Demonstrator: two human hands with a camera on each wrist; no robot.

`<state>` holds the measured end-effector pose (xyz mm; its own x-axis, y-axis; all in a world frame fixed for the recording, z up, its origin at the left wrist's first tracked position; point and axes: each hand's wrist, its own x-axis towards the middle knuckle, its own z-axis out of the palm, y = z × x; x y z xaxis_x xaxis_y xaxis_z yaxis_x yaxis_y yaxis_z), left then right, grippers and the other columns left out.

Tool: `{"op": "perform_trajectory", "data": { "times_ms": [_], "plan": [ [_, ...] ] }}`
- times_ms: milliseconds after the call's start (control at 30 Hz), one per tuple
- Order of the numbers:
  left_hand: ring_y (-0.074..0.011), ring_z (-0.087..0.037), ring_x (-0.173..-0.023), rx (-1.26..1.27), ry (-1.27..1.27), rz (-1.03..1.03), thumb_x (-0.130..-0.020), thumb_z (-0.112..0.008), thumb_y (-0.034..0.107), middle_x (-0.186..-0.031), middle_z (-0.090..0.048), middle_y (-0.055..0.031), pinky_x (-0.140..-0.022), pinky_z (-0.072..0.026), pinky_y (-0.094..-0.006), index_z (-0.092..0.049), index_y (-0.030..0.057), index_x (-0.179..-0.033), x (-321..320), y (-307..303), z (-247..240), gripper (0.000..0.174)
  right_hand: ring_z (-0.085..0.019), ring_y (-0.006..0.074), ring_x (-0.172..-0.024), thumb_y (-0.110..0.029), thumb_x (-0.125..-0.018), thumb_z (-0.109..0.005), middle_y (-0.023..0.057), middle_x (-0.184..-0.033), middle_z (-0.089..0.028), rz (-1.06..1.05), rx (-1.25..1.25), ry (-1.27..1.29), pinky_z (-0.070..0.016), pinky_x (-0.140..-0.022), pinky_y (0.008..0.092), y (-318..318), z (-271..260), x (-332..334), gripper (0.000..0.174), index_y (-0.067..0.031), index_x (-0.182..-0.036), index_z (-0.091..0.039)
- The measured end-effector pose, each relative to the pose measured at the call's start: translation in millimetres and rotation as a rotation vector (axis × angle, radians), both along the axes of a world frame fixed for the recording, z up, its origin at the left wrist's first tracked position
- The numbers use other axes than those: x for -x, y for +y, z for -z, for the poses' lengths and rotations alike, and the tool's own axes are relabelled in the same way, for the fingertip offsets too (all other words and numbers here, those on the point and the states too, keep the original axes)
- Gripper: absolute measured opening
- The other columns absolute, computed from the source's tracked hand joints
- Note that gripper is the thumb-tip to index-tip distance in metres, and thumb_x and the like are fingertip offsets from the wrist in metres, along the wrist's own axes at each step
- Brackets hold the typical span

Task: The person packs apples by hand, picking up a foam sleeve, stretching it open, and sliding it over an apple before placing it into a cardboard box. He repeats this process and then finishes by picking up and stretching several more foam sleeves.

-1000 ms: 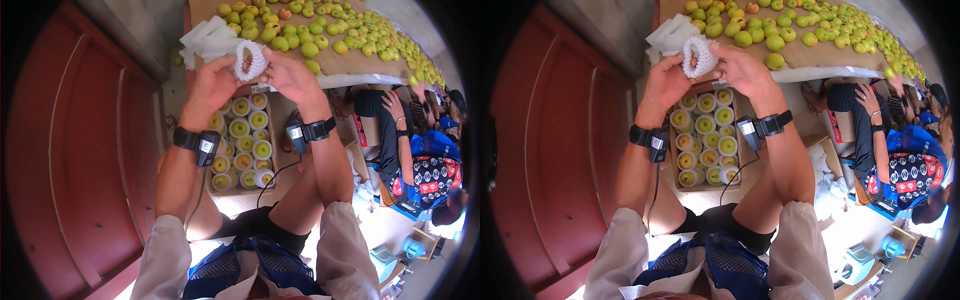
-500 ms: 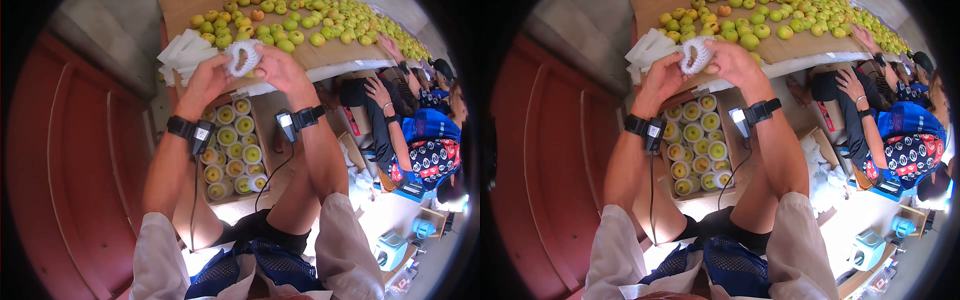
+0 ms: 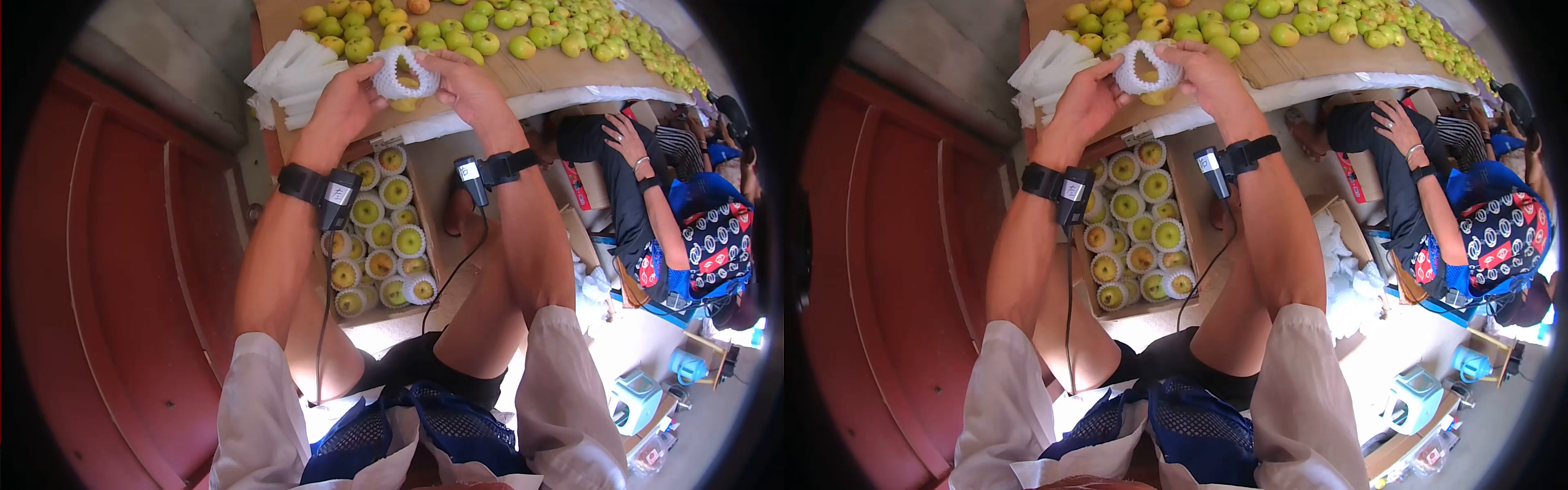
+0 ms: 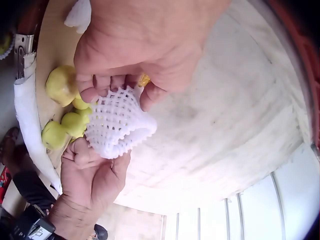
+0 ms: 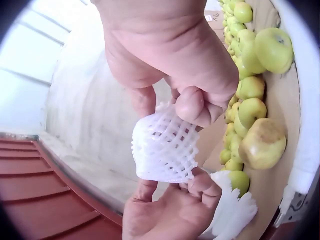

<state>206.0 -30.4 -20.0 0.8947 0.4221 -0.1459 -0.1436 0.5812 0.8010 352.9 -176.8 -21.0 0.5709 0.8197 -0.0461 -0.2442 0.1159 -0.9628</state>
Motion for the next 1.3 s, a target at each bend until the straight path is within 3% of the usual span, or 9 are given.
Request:
{"op": "perform_trajectory", "data": {
  "times_ms": [133, 333, 433, 533, 733, 833, 933, 1133, 1300],
  "plan": [
    [-0.0116, -0.058, -0.086, -0.081, 0.042, -0.046, -0.101, -0.063, 0.022, -0.104, -0.067, -0.0012, -0.06, -0.0389, -0.0277, -0.063, 0.006, -0.116, -6.8, 7.4, 25.9, 0.022, -0.046, 0.0007, -0.064, -0.03, -0.092, -0.076, -0.0084, -0.082, -0.061, 0.182, 0.146, -0.12, -0.0252, -0.048, 0.0217, 10.3, 15.9, 3.4, 0.022, -0.0116, -0.101, -0.069],
    [-0.0101, -0.054, -0.077, -0.247, 0.188, -0.155, -0.102, -0.062, 0.023, -0.095, -0.064, -0.0017, -0.054, -0.0375, -0.0254, -0.06, 0.0078, -0.103, -17.8, 6.2, 41.9, 0.015, -0.045, 0.0041, -0.062, -0.029, -0.092, -0.075, -0.0053, -0.075, -0.058, 0.253, 0.207, -0.282, -0.0296, -0.05, 0.0237, 18.2, 35.1, -3.0, 0.021, -0.0095, -0.098, -0.07],
    [-0.0099, -0.051, -0.073, -0.302, 0.258, -0.189, -0.102, -0.061, 0.023, -0.088, -0.058, -0.0005, -0.053, -0.0373, -0.0248, -0.058, 0.0092, -0.099, -21.3, 3.0, 49.2, 0.015, -0.048, 0.0073, -0.065, -0.029, -0.093, -0.074, -0.0028, -0.077, -0.059, 0.295, 0.212, -0.351, -0.0369, -0.055, 0.0254, 26.0, 57.5, -11.7, 0.024, -0.0055, -0.098, -0.069],
    [-0.0101, -0.048, -0.069, -0.347, 0.327, -0.209, -0.103, -0.06, 0.025, -0.084, -0.053, 0.0001, -0.051, -0.0368, -0.0257, -0.057, 0.0081, -0.102, -25.9, -1.6, 49.0, 0.017, -0.062, 0.0197, -0.075, -0.029, -0.093, -0.072, 0.01, -0.084, -0.068, 0.345, 0.255, -0.448, -0.0502, -0.07, 0.0337, 31.7, 70.9, -18.1, 0.035, 0.0039, -0.101, -0.067],
    [-0.012, -0.047, -0.063, -0.472, 0.467, -0.263, -0.105, -0.054, 0.03, -0.083, -0.052, -0.0028, -0.047, -0.0359, -0.0275, -0.053, 0.0037, -0.108, -32.7, -9.7, 55.2, 0.026, -0.068, 0.0259, -0.083, -0.032, -0.094, -0.07, 0.0188, -0.096, -0.073, 0.338, 0.311, -0.632, -0.0535, -0.076, 0.0366, 43.9, 97.0, -32.3, 0.04, 0.0051, -0.109, -0.067],
    [-0.013, -0.044, -0.057, -0.561, 0.517, -0.312, -0.105, -0.051, 0.031, -0.083, -0.052, -0.0048, -0.048, -0.037, -0.0275, -0.052, 0.0022, -0.112, -36.2, -8.4, 64.6, 0.029, -0.058, 0.0129, -0.071, -0.032, -0.097, -0.068, 0.0034, -0.083, -0.063, 0.295, 0.414, -0.499, -0.0493, -0.059, 0.0305, 36.7, 77.0, -17.2, 0.032, -0.001, -0.105, -0.066],
    [-0.0134, -0.041, -0.053, -0.499, 0.516, -0.325, -0.105, -0.05, 0.032, -0.082, -0.052, -0.0059, -0.048, -0.0382, -0.0282, -0.051, 0.0019, -0.115, -32.5, -15.0, 55.8, 0.031, -0.066, 0.0235, -0.077, -0.031, -0.095, -0.069, 0.0134, -0.086, -0.068, 0.287, 0.402, -0.317, -0.0546, -0.071, 0.0377, 27.7, 54.8, -1.6, 0.038, 0.0056, -0.106, -0.065],
    [-0.0127, -0.046, -0.063, -0.37, 0.465, -0.253, -0.108, -0.045, 0.03, -0.087, -0.053, -0.0048, -0.05, -0.0383, -0.0271, -0.049, 0.0048, -0.12, -20.1, -22.9, 41.5, 0.029, -0.06, 0.0163, -0.075, -0.029, -0.097, -0.068, 0.0089, -0.082, -0.064, 0.344, 0.261, -0.36, -0.05, -0.068, 0.0339, 23.1, 55.2, -1.1, 0.035, 0.0043, -0.105, -0.064],
    [-0.0107, -0.046, -0.067, -0.323, 0.39, -0.249, -0.11, -0.041, 0.027, -0.09, -0.052, -0.0023, -0.051, -0.0377, -0.026, -0.051, 0.0077, -0.116, -13.8, -26.9, 32.0, 0.023, -0.057, 0.0137, -0.074, -0.027, -0.098, -0.068, 0.0052, -0.083, -0.063, 0.367, 0.121, -0.316, -0.0473, -0.065, 0.0319, 18.1, 48.8, 5.7, 0.031, 0.0033, -0.102, -0.065]
  ]
}}
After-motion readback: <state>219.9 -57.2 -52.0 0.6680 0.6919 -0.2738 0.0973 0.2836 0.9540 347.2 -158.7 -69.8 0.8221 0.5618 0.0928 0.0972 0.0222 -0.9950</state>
